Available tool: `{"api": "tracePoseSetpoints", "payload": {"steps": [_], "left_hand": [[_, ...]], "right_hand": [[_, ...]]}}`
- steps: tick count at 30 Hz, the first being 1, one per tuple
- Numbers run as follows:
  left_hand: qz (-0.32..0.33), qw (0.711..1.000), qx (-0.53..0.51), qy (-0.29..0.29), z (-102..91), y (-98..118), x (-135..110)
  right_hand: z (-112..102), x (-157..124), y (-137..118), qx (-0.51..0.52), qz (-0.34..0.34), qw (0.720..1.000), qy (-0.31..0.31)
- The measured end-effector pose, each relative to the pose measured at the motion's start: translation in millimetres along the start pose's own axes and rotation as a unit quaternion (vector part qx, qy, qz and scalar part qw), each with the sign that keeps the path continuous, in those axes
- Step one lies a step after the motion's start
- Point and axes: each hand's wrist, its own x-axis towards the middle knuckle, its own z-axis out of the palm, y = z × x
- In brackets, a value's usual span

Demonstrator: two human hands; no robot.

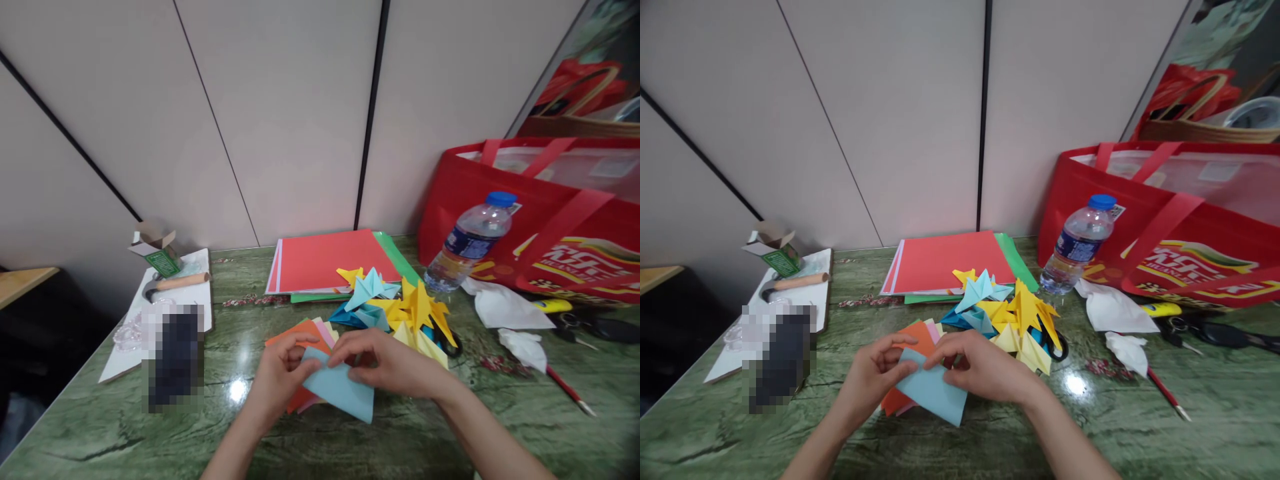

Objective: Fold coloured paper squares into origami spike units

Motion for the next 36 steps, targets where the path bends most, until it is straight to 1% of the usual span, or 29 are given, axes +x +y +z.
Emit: {"api": "tracePoseSetpoints", "payload": {"steps": [3,5,6,7,9,10,11,14,16,23,27,29,31,34,36], "left_hand": [[0.014,0.999,-0.033,0.038,0.4,2.1,0.7],[0.022,0.996,-0.071,0.058,2.3,2.1,0.5],[0.02,0.994,-0.088,0.057,4.2,1.5,-0.1],[0.014,0.994,-0.1,0.044,6.6,0.5,-1.0],[-0.027,0.995,-0.092,-0.004,12.7,-2.2,-3.7],[-0.046,0.994,-0.091,-0.026,15.9,-3.8,-5.2],[-0.065,0.993,-0.092,-0.035,18.8,-5.3,-6.5],[-0.107,0.99,-0.091,-0.018,23.8,-8.8,-8.5],[-0.119,0.988,-0.094,-0.007,24.1,-9.8,-8.1],[-0.124,0.985,-0.119,0.003,21.0,-10.5,-5.9],[-0.122,0.985,-0.122,0.004,22.0,-11.6,-6.5],[-0.111,0.986,-0.127,-0.003,22.2,-11.5,-6.1],[-0.08,0.987,-0.136,-0.008,21.3,-11.0,-4.6],[-0.032,0.989,-0.144,0.015,16.3,-10.3,-0.4],[-0.02,0.989,-0.14,0.034,11.3,-10.7,2.5]], "right_hand": [[0.8,1.4,1.3,0.016,0.002,1.0,0.018],[2.4,3.9,3.9,0.037,0.012,0.997,0.068],[3.5,5.5,5.6,0.05,0.017,0.994,0.101],[4.9,7.1,7.3,0.064,0.021,0.989,0.133],[8.3,10.3,10.5,0.089,0.027,0.979,0.18],[10.3,11.6,11.8,0.098,0.028,0.976,0.193],[12.3,12.7,12.9,0.105,0.027,0.974,0.2],[17.2,14.7,14.7,0.12,0.021,0.969,0.213],[18.5,15.1,15.3,0.127,0.017,0.967,0.221],[18.2,16.1,15.8,0.132,0.033,0.962,0.238],[19.4,16.5,15.1,0.131,0.023,0.961,0.241],[19.4,16.1,14.5,0.132,0.019,0.963,0.235],[19.0,15.5,13.6,0.134,0.014,0.964,0.228],[18.7,15.0,11.7,0.129,0.006,0.968,0.213],[18.8,14.9,10.3,0.119,0.003,0.972,0.201]]}}
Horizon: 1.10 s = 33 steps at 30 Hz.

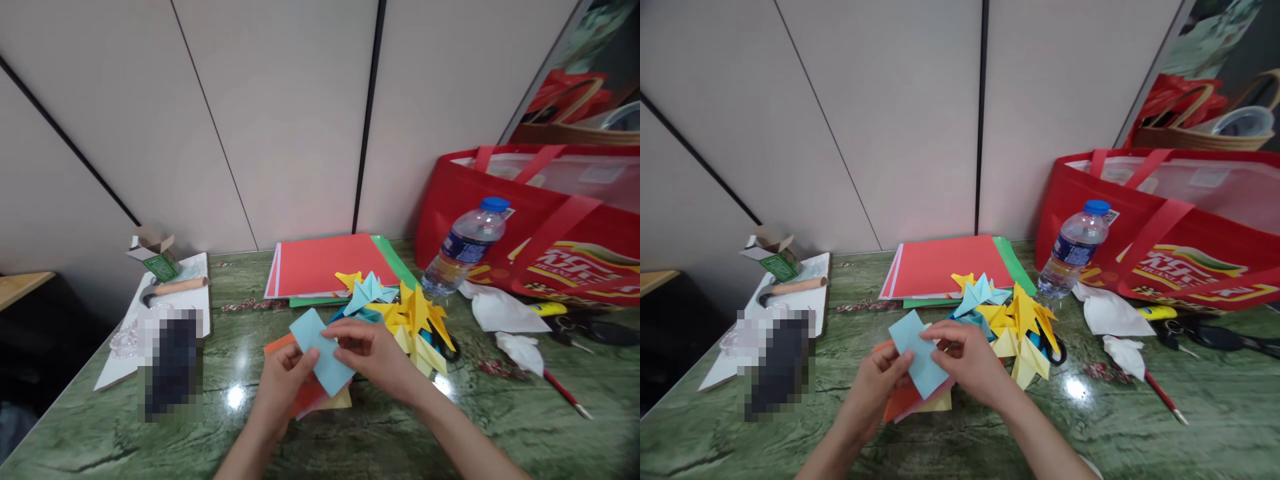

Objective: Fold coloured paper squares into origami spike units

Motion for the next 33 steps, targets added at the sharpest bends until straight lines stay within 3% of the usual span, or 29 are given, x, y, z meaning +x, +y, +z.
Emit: {"api": "tracePoseSetpoints", "payload": {"steps": [10,27,33], "left_hand": [[0.005,1.0,-0.005,-0.005,-10.0,1.5,2.8],[0.02,0.999,0.012,0.04,-23.6,11.0,5.7],[0.026,0.997,0.018,0.07,-18.6,12.4,4.0]], "right_hand": [[-0.8,-2.1,-9.1,-0.058,-0.022,0.998,-0.033],[-2.7,-3.9,-11.5,-0.061,-0.022,0.996,-0.064],[-3.4,-3.9,-10.6,-0.053,-0.026,0.996,-0.067]]}}
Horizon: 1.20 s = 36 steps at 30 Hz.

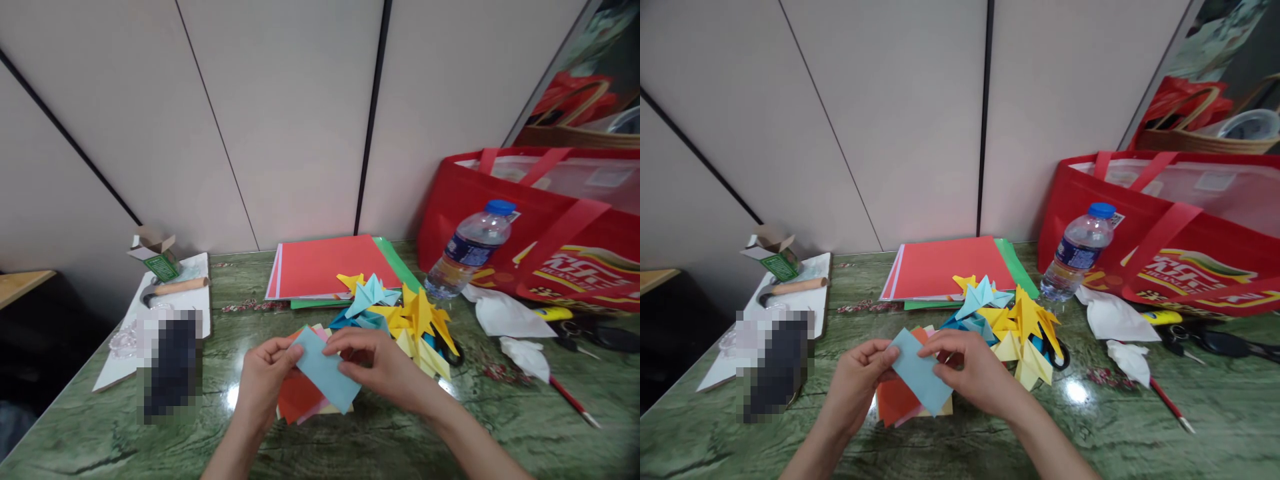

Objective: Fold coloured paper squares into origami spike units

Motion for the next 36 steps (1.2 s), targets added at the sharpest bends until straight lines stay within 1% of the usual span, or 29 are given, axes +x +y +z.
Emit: {"api": "tracePoseSetpoints", "payload": {"steps": [6,10,12,14,16,18,20,24,27,31,33,36], "left_hand": [[0.051,0.998,0.015,0.022,1.5,-0.9,-3.7],[0.045,0.999,-0.006,0.022,2.5,-0.4,-3.9],[0.033,0.999,-0.034,0.005,3.6,0.0,-3.8],[0.016,0.998,-0.053,-0.032,5.1,-0.3,-3.9],[-0.004,0.997,-0.041,-0.07,6.6,-1.8,-4.4],[-0.011,0.996,-0.014,-0.084,7.5,-3.9,-5.2],[-0.002,0.997,-0.001,-0.079,7.8,-5.8,-6.0],[0.006,0.997,-0.012,-0.079,7.4,-6.5,-6.5],[-0.005,0.997,-0.002,-0.078,8.0,-6.4,-6.1],[-0.036,0.995,0.039,-0.088,11.6,-7.6,-7.3],[-0.042,0.995,0.044,-0.073,14.1,-8.2,-8.7],[-0.027,0.998,0.029,-0.049,17.6,-8.7,-10.3]], "right_hand": [[-0.5,0.2,-0.5,-0.004,0.005,1.0,-0.003],[-0.1,-0.2,0.9,0.009,-0.002,1.0,-0.005],[-0.2,-0.4,1.9,0.018,0.001,1.0,0.001],[-0.4,-0.3,2.6,0.022,0.003,1.0,0.013],[-0.6,0.1,2.7,0.024,0.004,0.999,0.02],[-0.2,0.5,2.4,0.029,0.006,0.999,0.021],[1.0,0.6,2.0,0.038,0.009,0.999,0.017],[3.7,0.2,1.2,0.043,0.009,0.999,0.019],[4.6,0.5,1.0,0.028,0.007,0.999,0.034],[4.1,1.4,1.7,0.018,0.008,0.998,0.052],[3.9,1.8,2.8,0.024,0.016,0.998,0.052],[3.7,2.3,4.9,0.039,0.03,0.997,0.051]]}}
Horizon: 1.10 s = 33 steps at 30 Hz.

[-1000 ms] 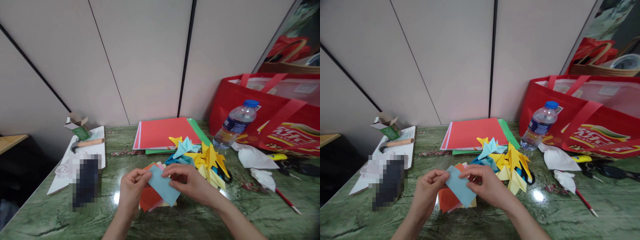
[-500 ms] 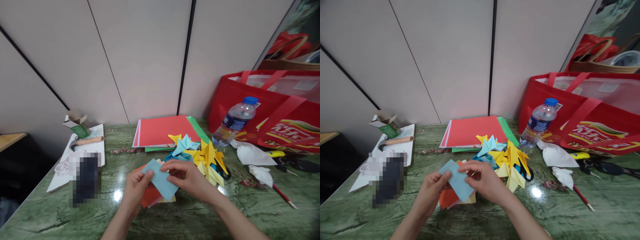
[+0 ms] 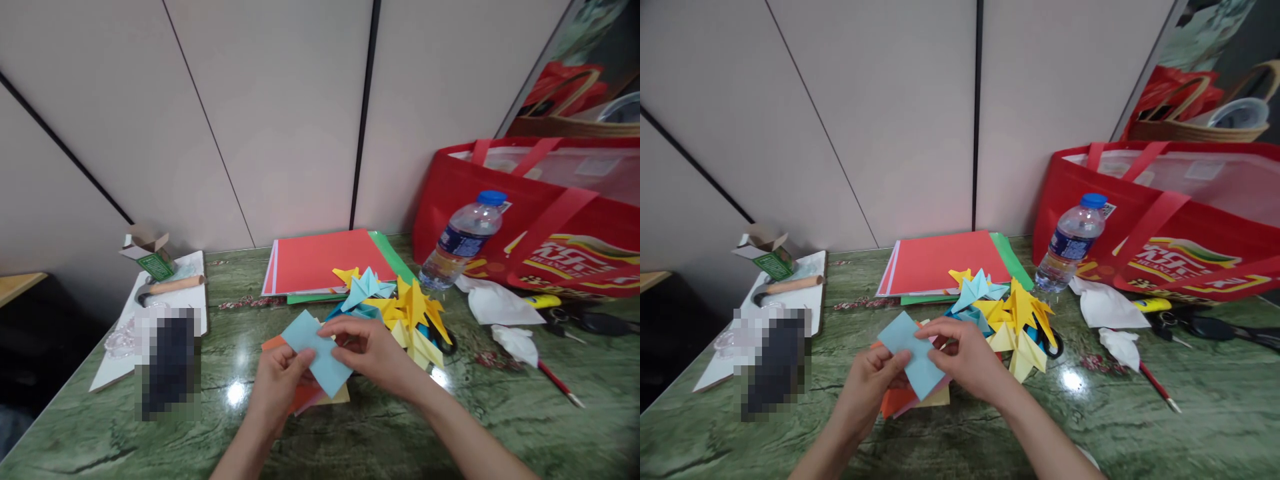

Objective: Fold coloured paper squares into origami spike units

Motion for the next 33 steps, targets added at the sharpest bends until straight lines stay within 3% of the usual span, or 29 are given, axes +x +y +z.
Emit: {"api": "tracePoseSetpoints", "payload": {"steps": [7,14,28,33], "left_hand": [[-0.032,0.998,0.002,-0.054,3.9,-3.3,-1.6],[0.011,0.994,-0.103,0.019,2.7,3.0,-3.4],[0.032,0.987,-0.144,0.058,6.2,3.8,-2.5],[0.018,0.989,-0.139,0.055,7.8,3.9,-3.7]], "right_hand": [[-0.1,-0.1,-1.8,-0.008,0.002,1.0,0.017],[8.9,-3.8,-12.3,0.001,-0.037,0.998,0.05],[17.5,-3.5,-10.2,0.117,0.032,0.986,0.118],[19.3,-4.6,-9.2,0.096,0.055,0.983,0.146]]}}
